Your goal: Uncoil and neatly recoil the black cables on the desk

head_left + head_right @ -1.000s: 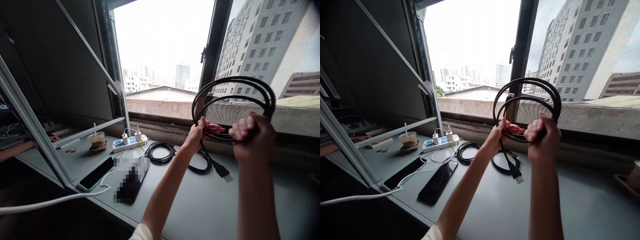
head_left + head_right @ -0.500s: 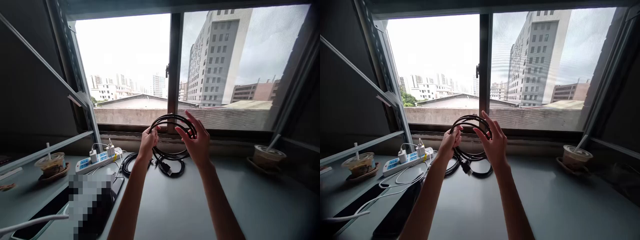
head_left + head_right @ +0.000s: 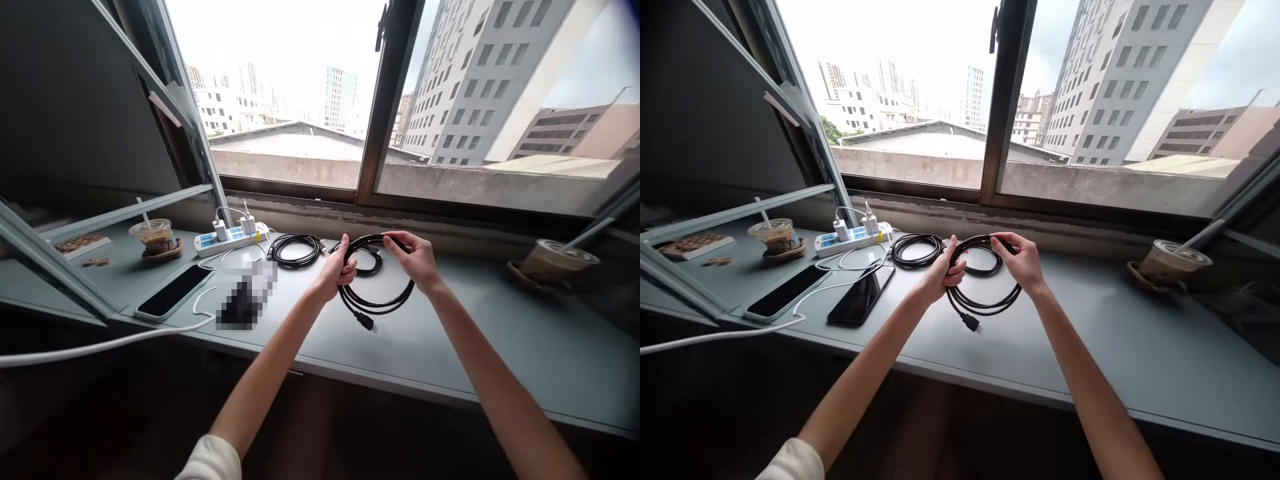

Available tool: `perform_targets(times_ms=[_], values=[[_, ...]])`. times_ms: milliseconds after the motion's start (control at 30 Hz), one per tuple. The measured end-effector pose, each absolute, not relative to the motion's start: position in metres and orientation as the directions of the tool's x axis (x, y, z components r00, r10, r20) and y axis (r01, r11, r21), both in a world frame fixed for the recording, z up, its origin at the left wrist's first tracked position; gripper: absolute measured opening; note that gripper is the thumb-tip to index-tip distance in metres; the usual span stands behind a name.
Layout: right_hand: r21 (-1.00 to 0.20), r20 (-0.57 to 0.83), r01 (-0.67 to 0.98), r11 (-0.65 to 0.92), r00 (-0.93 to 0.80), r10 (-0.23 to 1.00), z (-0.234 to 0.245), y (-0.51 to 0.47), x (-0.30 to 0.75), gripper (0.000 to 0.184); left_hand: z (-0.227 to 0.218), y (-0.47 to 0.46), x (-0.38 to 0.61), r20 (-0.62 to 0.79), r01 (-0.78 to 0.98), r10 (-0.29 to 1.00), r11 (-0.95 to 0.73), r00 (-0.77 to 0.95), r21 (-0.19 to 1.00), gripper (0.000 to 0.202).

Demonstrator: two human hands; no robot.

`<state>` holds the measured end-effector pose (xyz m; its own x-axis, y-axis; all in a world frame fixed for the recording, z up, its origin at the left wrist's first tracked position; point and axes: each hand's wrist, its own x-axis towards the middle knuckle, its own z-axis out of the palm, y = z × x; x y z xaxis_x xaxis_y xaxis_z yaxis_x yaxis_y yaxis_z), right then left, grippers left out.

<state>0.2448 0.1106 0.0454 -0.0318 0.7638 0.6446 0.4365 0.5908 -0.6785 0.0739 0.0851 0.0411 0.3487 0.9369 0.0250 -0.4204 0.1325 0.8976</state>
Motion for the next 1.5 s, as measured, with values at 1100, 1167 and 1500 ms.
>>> perform_targets(times_ms=[1100,1167,1500], values=[[-0.953,-0.05,0.293,0.079,-0.41,0.911,0.023,-0.018,0.26,0.046,-0.016,-0.07,0.092,0.014,-0.562,0.993,0.054,0.116,0.826,0.057],[-0.956,-0.019,0.273,0.108,-0.423,0.906,0.027,-0.028,0.257,0.044,-0.018,-0.067,0.091,-0.007,-0.572,0.997,0.053,0.083,0.819,0.058],[-0.403,0.588,0.613,0.68,-0.396,0.705,0.027,-0.026,0.241,0.031,0.01,-0.037,0.067,-0.155,-0.6,0.899,0.394,0.41,0.696,0.05]])
